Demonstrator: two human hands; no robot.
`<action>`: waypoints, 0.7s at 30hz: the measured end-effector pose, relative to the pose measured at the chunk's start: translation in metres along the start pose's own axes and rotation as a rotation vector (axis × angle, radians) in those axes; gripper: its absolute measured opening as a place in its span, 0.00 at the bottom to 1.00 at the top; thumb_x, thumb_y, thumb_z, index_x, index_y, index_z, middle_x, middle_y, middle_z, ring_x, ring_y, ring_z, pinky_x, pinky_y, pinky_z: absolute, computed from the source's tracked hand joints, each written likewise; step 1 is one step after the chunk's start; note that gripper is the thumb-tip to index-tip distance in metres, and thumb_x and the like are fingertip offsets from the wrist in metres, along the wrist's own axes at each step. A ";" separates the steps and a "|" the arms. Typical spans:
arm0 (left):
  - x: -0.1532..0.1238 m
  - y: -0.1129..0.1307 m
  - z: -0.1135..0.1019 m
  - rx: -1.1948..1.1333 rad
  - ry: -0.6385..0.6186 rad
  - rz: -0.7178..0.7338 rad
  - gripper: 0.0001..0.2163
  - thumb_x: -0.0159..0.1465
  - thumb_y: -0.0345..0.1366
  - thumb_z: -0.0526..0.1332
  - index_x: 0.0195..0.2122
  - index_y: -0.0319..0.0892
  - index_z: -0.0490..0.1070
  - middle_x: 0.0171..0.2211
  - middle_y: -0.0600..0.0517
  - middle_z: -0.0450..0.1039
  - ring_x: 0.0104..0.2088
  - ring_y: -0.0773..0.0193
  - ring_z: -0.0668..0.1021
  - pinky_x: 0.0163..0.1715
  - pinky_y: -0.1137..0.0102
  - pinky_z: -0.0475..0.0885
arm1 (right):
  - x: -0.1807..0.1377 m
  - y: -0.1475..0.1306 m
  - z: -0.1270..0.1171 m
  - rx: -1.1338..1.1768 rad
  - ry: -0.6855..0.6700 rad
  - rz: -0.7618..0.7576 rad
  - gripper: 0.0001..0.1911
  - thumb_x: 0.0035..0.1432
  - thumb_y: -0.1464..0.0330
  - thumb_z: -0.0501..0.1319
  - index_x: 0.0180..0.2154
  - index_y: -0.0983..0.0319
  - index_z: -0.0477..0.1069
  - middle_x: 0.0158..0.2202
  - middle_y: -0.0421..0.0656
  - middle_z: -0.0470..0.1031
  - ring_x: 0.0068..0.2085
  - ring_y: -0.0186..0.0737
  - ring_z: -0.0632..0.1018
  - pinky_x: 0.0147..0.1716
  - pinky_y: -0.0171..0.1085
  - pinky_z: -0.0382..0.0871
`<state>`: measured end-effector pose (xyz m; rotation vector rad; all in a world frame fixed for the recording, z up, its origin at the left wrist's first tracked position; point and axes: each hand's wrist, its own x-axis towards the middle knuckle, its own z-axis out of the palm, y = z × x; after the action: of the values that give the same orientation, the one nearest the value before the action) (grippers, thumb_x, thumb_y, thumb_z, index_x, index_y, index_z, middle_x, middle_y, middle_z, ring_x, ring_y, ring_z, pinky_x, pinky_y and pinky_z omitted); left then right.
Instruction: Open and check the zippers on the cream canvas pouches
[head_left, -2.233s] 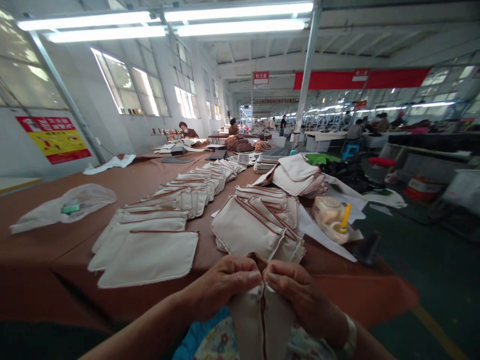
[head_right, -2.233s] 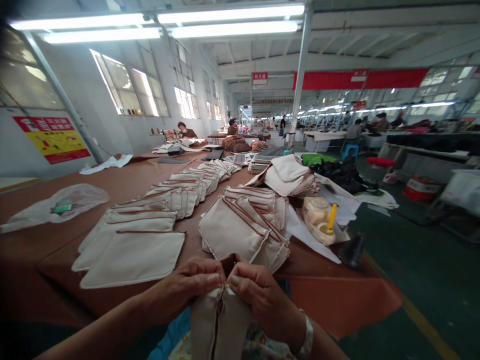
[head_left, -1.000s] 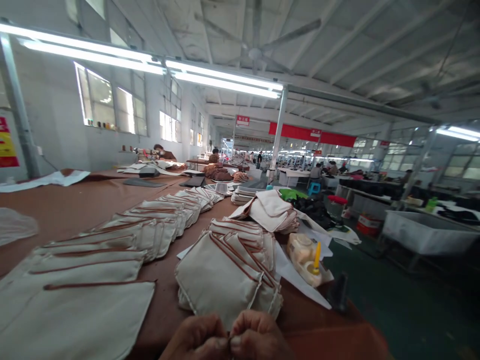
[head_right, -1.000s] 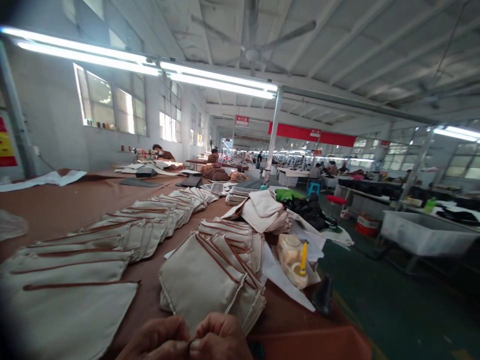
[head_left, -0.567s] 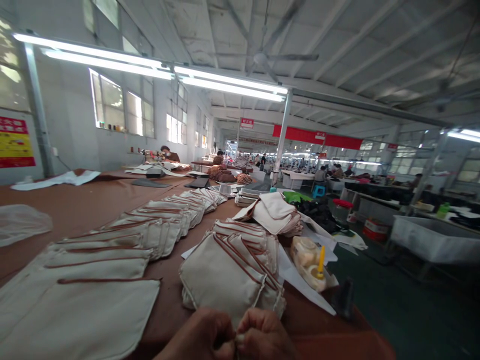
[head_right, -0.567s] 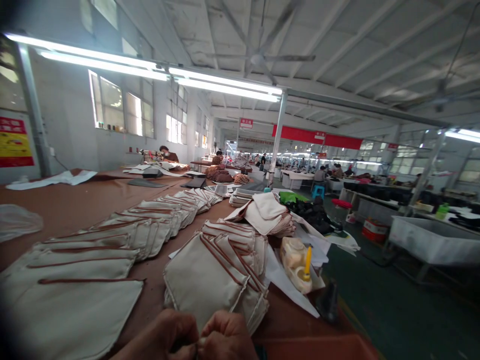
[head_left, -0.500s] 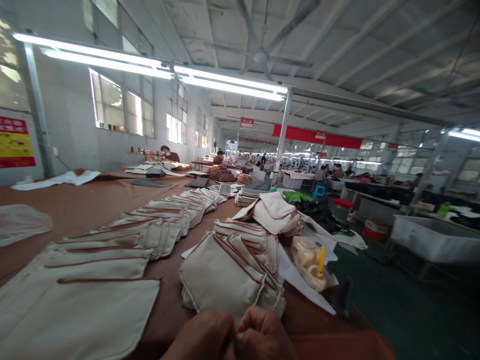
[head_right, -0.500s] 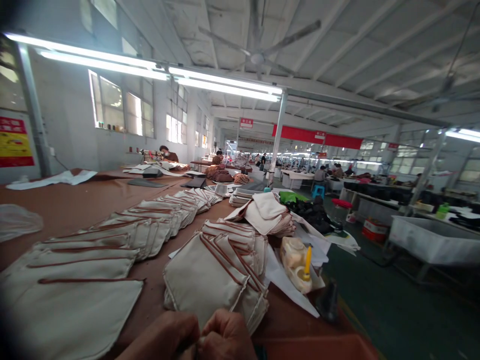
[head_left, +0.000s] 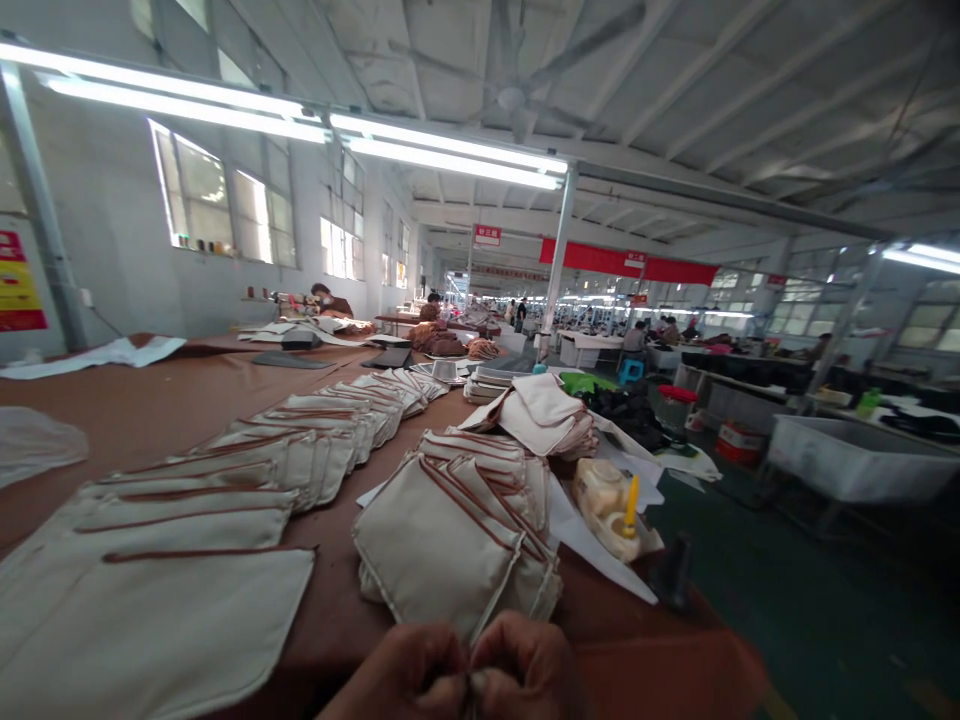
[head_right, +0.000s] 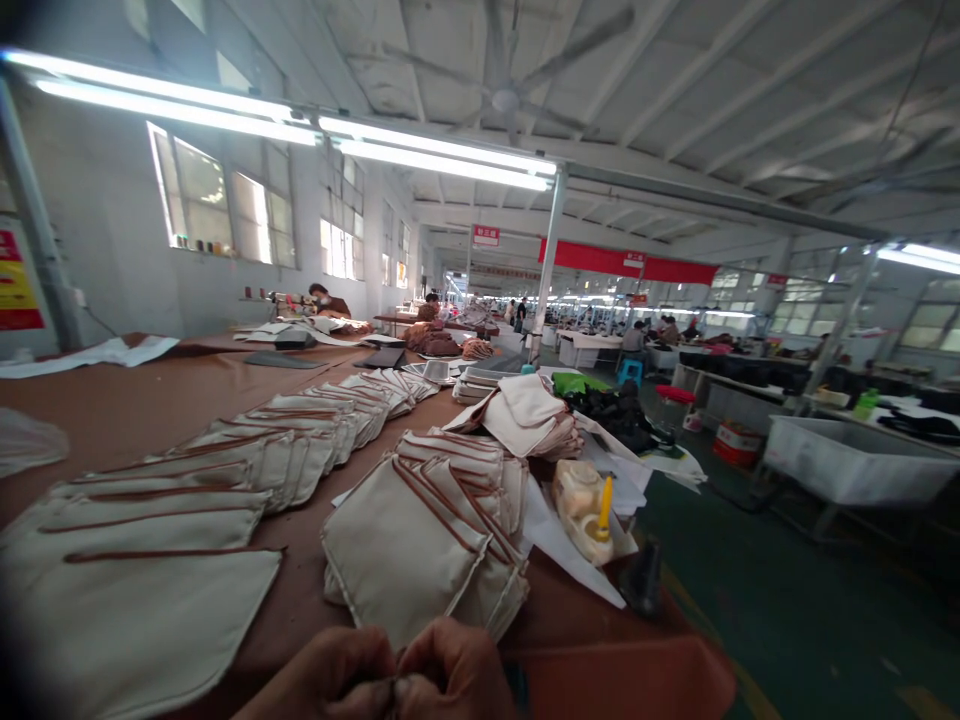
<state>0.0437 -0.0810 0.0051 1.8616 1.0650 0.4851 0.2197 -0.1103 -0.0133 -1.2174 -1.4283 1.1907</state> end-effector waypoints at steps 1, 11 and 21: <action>-0.002 0.004 0.000 -0.075 -0.022 -0.022 0.07 0.55 0.37 0.57 0.24 0.38 0.65 0.20 0.58 0.57 0.23 0.69 0.59 0.21 0.74 0.51 | -0.003 -0.003 -0.001 0.081 -0.020 0.005 0.05 0.43 0.69 0.62 0.26 0.65 0.71 0.19 0.36 0.65 0.22 0.30 0.61 0.22 0.31 0.51; -0.025 0.029 -0.010 -0.310 -0.118 0.011 0.08 0.60 0.36 0.57 0.30 0.37 0.70 0.23 0.57 0.59 0.25 0.69 0.59 0.23 0.74 0.54 | -0.027 -0.021 -0.008 0.453 -0.164 0.181 0.12 0.47 0.65 0.69 0.28 0.67 0.70 0.22 0.38 0.67 0.23 0.28 0.60 0.22 0.29 0.51; -0.041 0.033 0.006 -0.035 0.283 0.510 0.06 0.59 0.24 0.53 0.31 0.39 0.67 0.33 0.51 0.67 0.33 0.66 0.70 0.34 0.73 0.66 | -0.030 -0.017 -0.006 0.519 -0.197 0.089 0.12 0.53 0.64 0.68 0.30 0.65 0.69 0.25 0.37 0.65 0.25 0.30 0.61 0.24 0.30 0.52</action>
<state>0.0410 -0.1251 0.0344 2.0725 0.7385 1.0808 0.2274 -0.1400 0.0028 -0.8228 -1.1049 1.6532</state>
